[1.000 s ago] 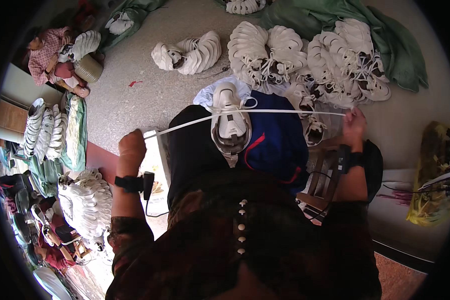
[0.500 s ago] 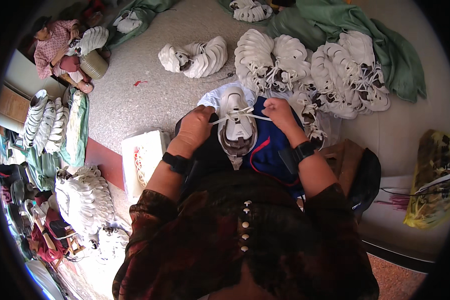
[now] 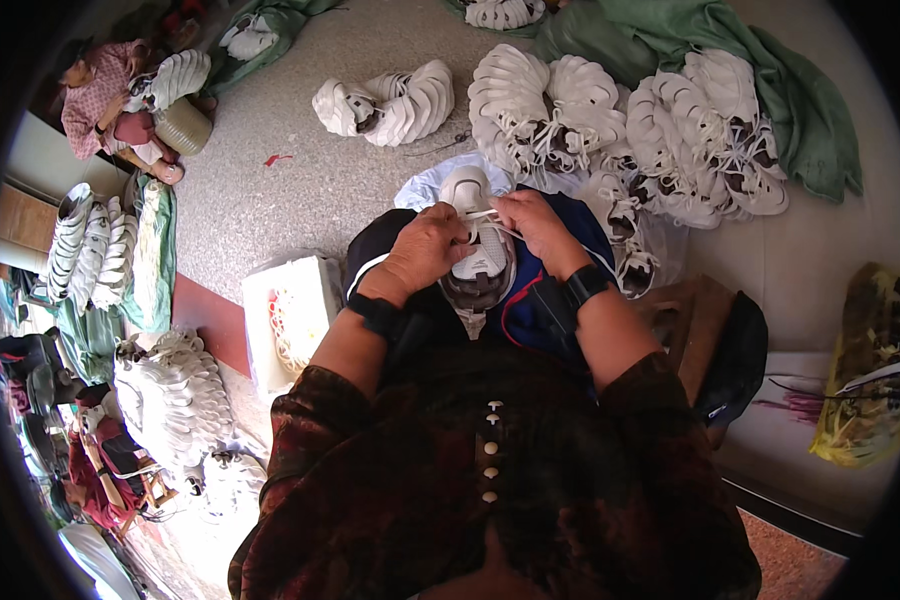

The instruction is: Inserting and arranging laces into white shoes.

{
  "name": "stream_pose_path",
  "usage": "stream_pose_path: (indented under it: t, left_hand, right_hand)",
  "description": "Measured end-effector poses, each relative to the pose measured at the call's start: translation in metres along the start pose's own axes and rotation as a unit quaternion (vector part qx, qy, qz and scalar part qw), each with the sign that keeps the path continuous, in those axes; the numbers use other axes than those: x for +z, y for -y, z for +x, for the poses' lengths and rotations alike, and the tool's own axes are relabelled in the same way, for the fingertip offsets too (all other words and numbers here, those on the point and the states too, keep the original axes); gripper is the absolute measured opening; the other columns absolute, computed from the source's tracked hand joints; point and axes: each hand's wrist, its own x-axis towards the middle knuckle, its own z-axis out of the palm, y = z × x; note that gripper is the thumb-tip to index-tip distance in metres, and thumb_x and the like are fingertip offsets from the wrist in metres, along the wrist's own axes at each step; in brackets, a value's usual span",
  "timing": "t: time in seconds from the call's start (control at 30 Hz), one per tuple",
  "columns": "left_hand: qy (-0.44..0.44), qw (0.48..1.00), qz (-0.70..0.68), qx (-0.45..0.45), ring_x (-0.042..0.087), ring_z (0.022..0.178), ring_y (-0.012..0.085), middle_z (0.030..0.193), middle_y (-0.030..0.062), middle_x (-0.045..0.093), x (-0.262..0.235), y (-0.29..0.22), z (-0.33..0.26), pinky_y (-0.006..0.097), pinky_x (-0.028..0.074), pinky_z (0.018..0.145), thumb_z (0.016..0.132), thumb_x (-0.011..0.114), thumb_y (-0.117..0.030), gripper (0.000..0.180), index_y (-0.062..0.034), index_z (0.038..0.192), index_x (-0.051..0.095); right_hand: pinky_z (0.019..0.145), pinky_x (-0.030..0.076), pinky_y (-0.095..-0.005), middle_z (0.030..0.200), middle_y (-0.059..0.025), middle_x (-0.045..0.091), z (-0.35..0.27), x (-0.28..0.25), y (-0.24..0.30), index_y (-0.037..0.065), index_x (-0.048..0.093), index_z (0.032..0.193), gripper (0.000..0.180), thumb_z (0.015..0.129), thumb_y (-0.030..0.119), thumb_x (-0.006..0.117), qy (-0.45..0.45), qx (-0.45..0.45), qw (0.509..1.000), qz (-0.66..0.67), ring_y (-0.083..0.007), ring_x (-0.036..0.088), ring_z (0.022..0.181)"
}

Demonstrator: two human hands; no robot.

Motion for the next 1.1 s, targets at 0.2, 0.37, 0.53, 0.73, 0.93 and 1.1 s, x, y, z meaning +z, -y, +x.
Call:
stream_pose_path:
  t: [0.2, 0.37, 0.53, 0.73, 0.93, 1.1]
  left_hand:
    - [-0.023, 0.999, -0.020, -0.018, 0.056, 0.079, 0.0301, 0.083, 0.0127, 0.055, 0.001, 0.005, 0.000, 0.036, 0.046, 0.070, 0.065, 0.069, -0.012, 0.017, -0.0022, 0.073, 0.058]
    - [-0.160, 0.964, -0.071, -0.202, 0.057, 0.063, 0.0287, 0.067, 0.0132, 0.056, 0.015, 0.016, -0.001, 0.035, 0.046, 0.060, 0.068, 0.063, -0.004, 0.008, -0.0010, 0.072, 0.056]
    - [-0.234, 0.948, -0.091, -0.197, 0.056, 0.054, 0.0141, 0.061, 0.0095, 0.059, 0.023, 0.024, 0.005, 0.027, 0.045, 0.053, 0.073, 0.058, 0.000, 0.004, 0.0004, 0.076, 0.059]
    - [-0.182, 0.909, -0.266, -0.265, 0.055, 0.058, 0.0103, 0.064, 0.0035, 0.060, 0.024, 0.038, 0.002, 0.023, 0.046, 0.058, 0.076, 0.055, 0.002, 0.007, -0.0002, 0.079, 0.061]
    - [-0.049, 0.833, -0.452, -0.316, 0.057, 0.066, 0.0137, 0.069, 0.0055, 0.061, 0.012, 0.026, 0.005, 0.026, 0.046, 0.062, 0.077, 0.058, -0.012, 0.013, -0.0002, 0.073, 0.062]
    - [-0.033, 0.963, 0.116, -0.241, 0.062, 0.066, 0.0302, 0.073, 0.0186, 0.063, 0.025, 0.028, 0.013, 0.037, 0.050, 0.064, 0.074, 0.058, -0.024, 0.027, 0.0020, 0.075, 0.063]
  right_hand:
    - [0.049, 0.040, -0.0272, 0.059, -0.0022, 0.056, -0.002, 0.006, 0.003, 0.000, 0.059, 0.065, 0.014, 0.072, 0.011, 0.066, -0.069, -0.013, 0.995, -0.071, -0.0106, 0.050, 0.053]
    - [0.050, 0.042, -0.0330, 0.057, -0.0109, 0.057, 0.000, 0.006, -0.015, -0.001, 0.057, 0.065, 0.009, 0.064, 0.005, 0.063, -0.147, -0.169, 0.926, -0.305, -0.0205, 0.055, 0.052]
    - [0.052, 0.044, -0.0366, 0.063, -0.0180, 0.057, 0.001, 0.017, -0.017, 0.000, 0.058, 0.067, 0.003, 0.065, 0.002, 0.058, -0.300, -0.245, 0.853, -0.349, -0.0319, 0.057, 0.057]
    - [0.050, 0.042, -0.0309, 0.059, -0.0101, 0.059, 0.001, 0.019, -0.012, -0.002, 0.061, 0.068, 0.004, 0.068, 0.002, 0.061, -0.214, -0.152, 0.959, -0.105, -0.0181, 0.056, 0.052]
    - [0.049, 0.042, -0.0285, 0.058, -0.0052, 0.057, -0.001, -0.010, -0.005, -0.004, 0.061, 0.065, 0.014, 0.071, 0.008, 0.059, 0.012, -0.008, 0.999, 0.042, -0.0140, 0.052, 0.051]
    - [0.051, 0.042, -0.0332, 0.056, -0.0110, 0.058, -0.003, 0.007, 0.000, -0.007, 0.059, 0.065, 0.021, 0.071, 0.013, 0.057, -0.128, -0.039, 0.931, -0.339, -0.0182, 0.054, 0.051]
